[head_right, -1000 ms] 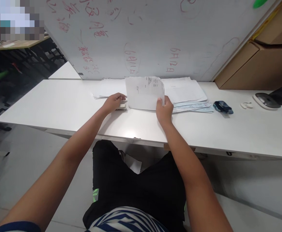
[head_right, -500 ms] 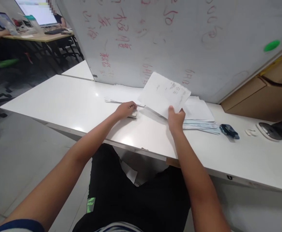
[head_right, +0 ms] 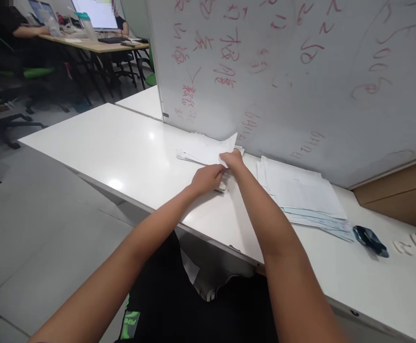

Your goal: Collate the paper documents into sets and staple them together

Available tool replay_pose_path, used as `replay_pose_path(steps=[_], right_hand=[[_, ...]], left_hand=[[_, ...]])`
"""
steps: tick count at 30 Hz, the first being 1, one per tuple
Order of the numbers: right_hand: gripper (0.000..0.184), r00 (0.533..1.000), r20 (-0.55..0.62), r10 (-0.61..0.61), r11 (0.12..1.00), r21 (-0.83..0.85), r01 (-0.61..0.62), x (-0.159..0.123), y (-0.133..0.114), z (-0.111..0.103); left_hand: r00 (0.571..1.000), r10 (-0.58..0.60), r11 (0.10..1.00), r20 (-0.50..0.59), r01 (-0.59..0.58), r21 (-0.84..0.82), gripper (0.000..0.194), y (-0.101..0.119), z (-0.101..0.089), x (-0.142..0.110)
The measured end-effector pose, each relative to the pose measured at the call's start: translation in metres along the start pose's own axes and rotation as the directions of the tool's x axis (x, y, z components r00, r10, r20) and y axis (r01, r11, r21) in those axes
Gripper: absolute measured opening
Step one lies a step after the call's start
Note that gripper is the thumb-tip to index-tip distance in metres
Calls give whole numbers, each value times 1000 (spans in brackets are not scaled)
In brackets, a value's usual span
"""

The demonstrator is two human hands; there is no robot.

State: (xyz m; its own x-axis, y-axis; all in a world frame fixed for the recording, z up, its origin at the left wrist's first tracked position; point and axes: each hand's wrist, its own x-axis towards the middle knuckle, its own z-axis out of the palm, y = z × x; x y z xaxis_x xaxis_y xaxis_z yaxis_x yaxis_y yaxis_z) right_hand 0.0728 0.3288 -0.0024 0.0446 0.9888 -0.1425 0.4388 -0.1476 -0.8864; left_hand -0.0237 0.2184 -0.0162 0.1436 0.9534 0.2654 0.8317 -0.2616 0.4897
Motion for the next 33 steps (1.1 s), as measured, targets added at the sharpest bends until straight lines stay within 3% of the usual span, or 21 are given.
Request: replay_pose_path(steps=[2,4,6,9,10,12,14,16,18,21,24,27,29,31,33], right_hand=[[73,989,-93,-118,979,-178,100,0,-1,1],[85,946,-162,-282,906,-371,207,-3,3,-7],[84,890,-171,-423,795,-541,274,-10,13,-24],[63,820,-99,-564,599,-733,323,-30,42,-65],[56,815,-78,-575,552,-772,315,-38,54,-81],[54,858,-106,-503,534,-819,212,-56,79,-113],[69,920,-178,-349,567,-822,57,-71,101,-139],[80,961,-180,-212,583,-812,-24,-82,117,-154],[78,973,-155,-170,581,-813,-28,-88,127,-157],[66,949,-187,-253,575,-818,-8,-91,133,-150],[56,916,-222,-335,596,-802,23,-93,134,-145],[48,891,-232,-390,632,-771,76,-95,135,-148],[41,882,-242,-404,666,-739,102,-95,135,-153],[38,876,-265,-403,700,-706,109,-95,134,-158],[37,869,-300,-394,728,-679,95,-94,134,-162]], left_hand=[[998,32,999,-60,-30,41,29,0,3,-3],[990,69,995,-123,-58,86,31,-1,7,-5],[979,99,988,-178,-75,135,32,-2,9,-7],[958,130,976,-257,-77,206,34,-6,12,-6],[951,135,972,-278,-72,226,34,-7,12,-5],[940,147,965,-309,-68,252,35,-9,12,-4],[930,160,962,-331,-71,265,34,-10,12,-4],[920,170,958,-353,-71,276,33,-11,13,-4],[909,169,956,-381,-57,289,32,-13,15,-5],[875,216,948,-433,-81,309,31,-18,14,-7],[784,370,914,-499,-210,348,29,-14,6,-9],[689,532,844,-492,-386,373,27,14,2,-15],[685,601,799,-412,-495,342,27,48,10,-17],[728,643,760,-236,-570,312,27,87,27,-15],[824,555,816,-115,-513,265,28,121,51,-5]])
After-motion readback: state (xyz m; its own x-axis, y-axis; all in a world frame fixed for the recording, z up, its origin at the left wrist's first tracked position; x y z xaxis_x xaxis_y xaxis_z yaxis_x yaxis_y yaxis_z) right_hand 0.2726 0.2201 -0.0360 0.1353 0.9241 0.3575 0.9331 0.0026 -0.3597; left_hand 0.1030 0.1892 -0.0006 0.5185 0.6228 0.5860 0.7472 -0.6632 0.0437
